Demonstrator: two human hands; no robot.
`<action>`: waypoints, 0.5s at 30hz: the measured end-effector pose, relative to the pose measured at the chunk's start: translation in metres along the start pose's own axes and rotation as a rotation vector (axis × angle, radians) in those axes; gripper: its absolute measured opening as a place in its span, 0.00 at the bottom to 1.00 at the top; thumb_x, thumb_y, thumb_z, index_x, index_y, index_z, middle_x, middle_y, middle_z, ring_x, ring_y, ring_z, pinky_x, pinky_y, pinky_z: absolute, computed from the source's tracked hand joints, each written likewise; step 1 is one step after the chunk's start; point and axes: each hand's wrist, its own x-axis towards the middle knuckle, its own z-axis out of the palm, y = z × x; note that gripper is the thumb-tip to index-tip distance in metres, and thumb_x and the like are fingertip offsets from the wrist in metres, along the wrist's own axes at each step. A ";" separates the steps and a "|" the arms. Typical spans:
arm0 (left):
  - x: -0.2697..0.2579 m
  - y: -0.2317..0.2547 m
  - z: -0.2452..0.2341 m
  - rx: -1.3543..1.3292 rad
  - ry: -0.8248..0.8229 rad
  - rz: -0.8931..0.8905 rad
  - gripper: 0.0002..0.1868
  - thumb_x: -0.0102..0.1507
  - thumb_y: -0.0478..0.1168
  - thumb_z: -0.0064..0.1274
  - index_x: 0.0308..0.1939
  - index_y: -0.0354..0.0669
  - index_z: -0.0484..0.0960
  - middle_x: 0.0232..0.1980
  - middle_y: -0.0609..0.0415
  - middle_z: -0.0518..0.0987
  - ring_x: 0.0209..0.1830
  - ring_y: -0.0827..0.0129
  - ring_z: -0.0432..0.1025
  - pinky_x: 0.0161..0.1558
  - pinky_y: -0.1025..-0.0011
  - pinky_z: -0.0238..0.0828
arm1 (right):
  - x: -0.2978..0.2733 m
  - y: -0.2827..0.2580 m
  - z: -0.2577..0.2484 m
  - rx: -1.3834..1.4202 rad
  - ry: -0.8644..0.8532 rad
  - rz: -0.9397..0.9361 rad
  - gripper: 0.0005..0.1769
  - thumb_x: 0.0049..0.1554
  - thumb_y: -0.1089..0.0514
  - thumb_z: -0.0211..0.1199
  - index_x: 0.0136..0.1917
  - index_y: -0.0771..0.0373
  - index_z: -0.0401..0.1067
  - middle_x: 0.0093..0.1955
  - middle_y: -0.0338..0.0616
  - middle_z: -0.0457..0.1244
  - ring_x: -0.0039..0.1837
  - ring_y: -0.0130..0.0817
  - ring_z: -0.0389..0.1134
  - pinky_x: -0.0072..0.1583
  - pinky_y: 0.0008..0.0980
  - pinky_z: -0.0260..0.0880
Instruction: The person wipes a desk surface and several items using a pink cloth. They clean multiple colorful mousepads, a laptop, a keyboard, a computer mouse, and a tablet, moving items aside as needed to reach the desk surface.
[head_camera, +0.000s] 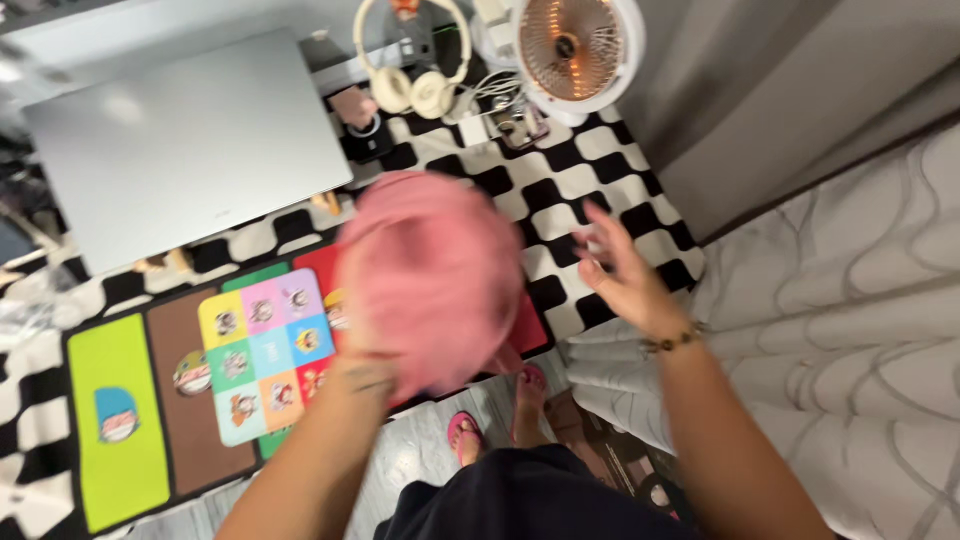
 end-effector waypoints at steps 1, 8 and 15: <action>-0.001 -0.004 0.008 -0.106 -0.086 -0.004 0.28 0.67 0.57 0.45 0.66 0.50 0.73 0.63 0.58 0.81 0.63 0.66 0.75 0.65 0.63 0.72 | 0.002 -0.009 0.019 0.343 -0.094 -0.204 0.47 0.61 0.35 0.64 0.82 0.53 0.45 0.73 0.31 0.59 0.70 0.26 0.65 0.65 0.27 0.67; 0.013 0.007 -0.093 1.298 0.268 0.085 0.32 0.75 0.62 0.40 0.46 0.36 0.87 0.33 0.58 0.86 0.39 0.59 0.82 0.50 0.60 0.76 | 0.055 -0.052 0.068 -0.183 0.017 0.031 0.35 0.49 0.53 0.68 0.68 0.65 0.68 0.60 0.52 0.69 0.60 0.43 0.71 0.61 0.38 0.71; -0.005 0.073 -0.163 2.400 0.551 -0.465 0.71 0.47 0.66 0.72 0.81 0.55 0.39 0.83 0.42 0.38 0.82 0.41 0.35 0.74 0.42 0.41 | 0.098 -0.120 0.070 -0.636 0.134 0.286 0.31 0.55 0.42 0.62 0.66 0.62 0.70 0.54 0.62 0.71 0.58 0.57 0.73 0.61 0.46 0.70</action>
